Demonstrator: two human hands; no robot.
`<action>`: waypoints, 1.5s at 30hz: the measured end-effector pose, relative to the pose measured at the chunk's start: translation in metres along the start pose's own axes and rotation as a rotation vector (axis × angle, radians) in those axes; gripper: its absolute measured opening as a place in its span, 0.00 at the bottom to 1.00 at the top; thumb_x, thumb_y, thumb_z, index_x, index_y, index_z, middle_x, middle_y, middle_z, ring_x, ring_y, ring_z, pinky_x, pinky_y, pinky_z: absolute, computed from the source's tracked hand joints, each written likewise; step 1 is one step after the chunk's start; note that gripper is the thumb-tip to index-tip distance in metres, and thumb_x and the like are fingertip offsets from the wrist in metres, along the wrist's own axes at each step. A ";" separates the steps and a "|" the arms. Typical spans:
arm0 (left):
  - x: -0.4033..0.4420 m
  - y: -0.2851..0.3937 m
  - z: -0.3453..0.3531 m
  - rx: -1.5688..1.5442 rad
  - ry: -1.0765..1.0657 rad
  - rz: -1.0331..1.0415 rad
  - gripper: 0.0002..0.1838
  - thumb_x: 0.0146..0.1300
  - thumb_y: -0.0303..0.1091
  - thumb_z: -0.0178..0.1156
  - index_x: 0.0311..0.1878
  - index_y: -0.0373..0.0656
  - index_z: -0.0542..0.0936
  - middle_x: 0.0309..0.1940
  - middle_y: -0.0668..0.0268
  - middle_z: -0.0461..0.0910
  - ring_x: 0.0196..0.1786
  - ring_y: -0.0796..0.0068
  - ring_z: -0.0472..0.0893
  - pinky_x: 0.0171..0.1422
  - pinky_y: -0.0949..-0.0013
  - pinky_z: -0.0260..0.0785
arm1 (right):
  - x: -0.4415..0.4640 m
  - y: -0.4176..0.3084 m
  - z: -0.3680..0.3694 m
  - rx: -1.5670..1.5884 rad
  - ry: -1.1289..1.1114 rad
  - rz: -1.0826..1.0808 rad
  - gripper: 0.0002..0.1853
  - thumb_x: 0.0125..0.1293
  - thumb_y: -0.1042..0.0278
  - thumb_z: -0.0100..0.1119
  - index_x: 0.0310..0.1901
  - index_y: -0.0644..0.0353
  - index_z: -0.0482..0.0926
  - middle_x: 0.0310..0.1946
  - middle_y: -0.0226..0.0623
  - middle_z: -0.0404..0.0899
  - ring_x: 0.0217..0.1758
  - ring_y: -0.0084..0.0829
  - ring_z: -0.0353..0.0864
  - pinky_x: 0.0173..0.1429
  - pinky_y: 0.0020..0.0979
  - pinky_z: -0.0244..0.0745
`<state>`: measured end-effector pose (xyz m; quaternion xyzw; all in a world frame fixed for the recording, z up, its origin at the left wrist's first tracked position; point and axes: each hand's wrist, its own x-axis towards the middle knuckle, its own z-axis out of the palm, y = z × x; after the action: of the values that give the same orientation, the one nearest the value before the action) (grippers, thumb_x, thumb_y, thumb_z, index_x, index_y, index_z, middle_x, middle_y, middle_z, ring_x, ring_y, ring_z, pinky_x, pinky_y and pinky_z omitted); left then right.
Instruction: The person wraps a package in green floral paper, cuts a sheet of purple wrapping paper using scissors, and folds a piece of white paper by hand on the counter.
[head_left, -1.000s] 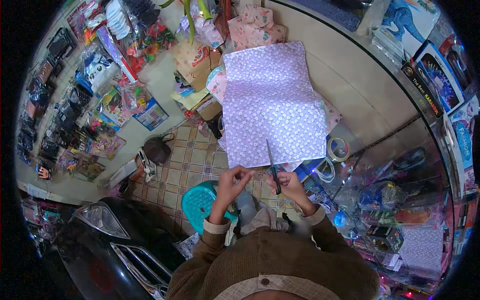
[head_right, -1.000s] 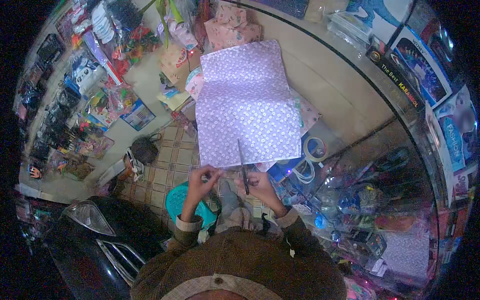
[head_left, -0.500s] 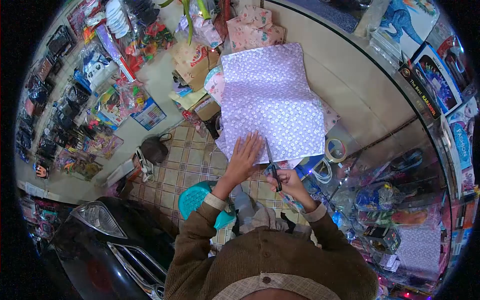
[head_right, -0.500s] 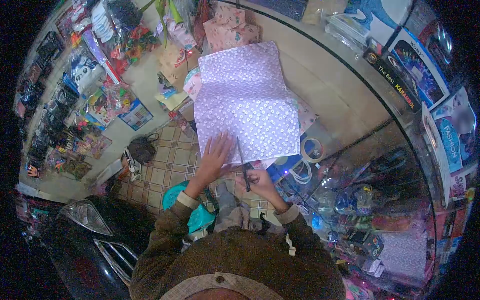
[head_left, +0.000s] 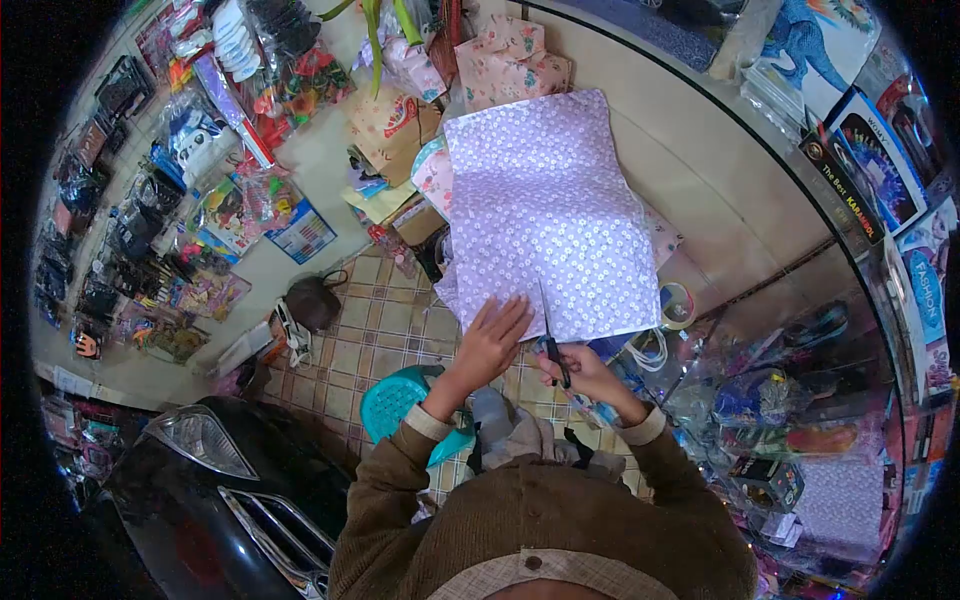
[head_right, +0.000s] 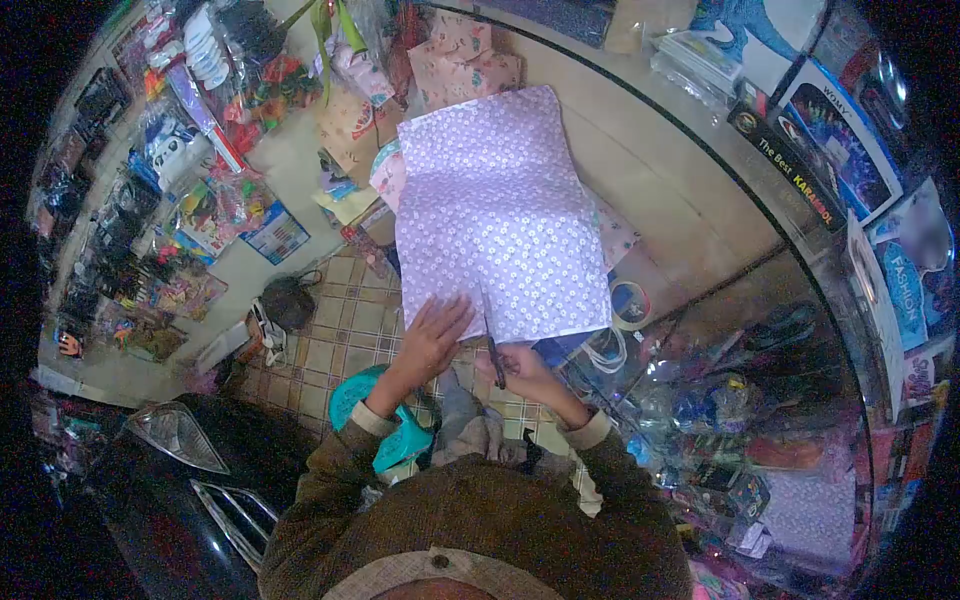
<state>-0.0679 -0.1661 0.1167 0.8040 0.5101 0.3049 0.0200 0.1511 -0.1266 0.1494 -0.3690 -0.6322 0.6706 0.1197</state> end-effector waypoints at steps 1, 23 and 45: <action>0.000 0.003 0.000 -0.013 0.002 0.006 0.32 0.55 0.28 0.61 0.66 0.39 0.68 0.69 0.56 0.64 0.72 0.59 0.63 0.76 0.50 0.50 | 0.000 -0.005 -0.003 -0.018 -0.007 0.024 0.23 0.67 0.49 0.60 0.48 0.64 0.79 0.33 0.31 0.82 0.32 0.18 0.81 0.31 0.20 0.71; -0.006 0.020 0.000 -0.196 -0.023 0.079 0.32 0.55 0.24 0.60 0.66 0.38 0.68 0.65 0.55 0.70 0.66 0.56 0.70 0.70 0.56 0.64 | 0.004 -0.004 -0.013 -0.004 0.022 0.007 0.15 0.67 0.59 0.62 0.37 0.67 0.80 0.26 0.32 0.81 0.29 0.18 0.80 0.32 0.21 0.73; 0.027 -0.034 -0.014 -1.155 0.615 -1.000 0.41 0.68 0.33 0.58 0.76 0.49 0.44 0.61 0.50 0.68 0.51 0.67 0.77 0.53 0.68 0.71 | 0.001 0.015 -0.029 0.003 -0.033 -0.057 0.12 0.66 0.63 0.63 0.37 0.65 0.77 0.26 0.26 0.78 0.28 0.16 0.75 0.32 0.22 0.69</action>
<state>-0.0946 -0.1319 0.1293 0.2254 0.5535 0.6810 0.4231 0.1738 -0.1059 0.1373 -0.3395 -0.6435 0.6738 0.1290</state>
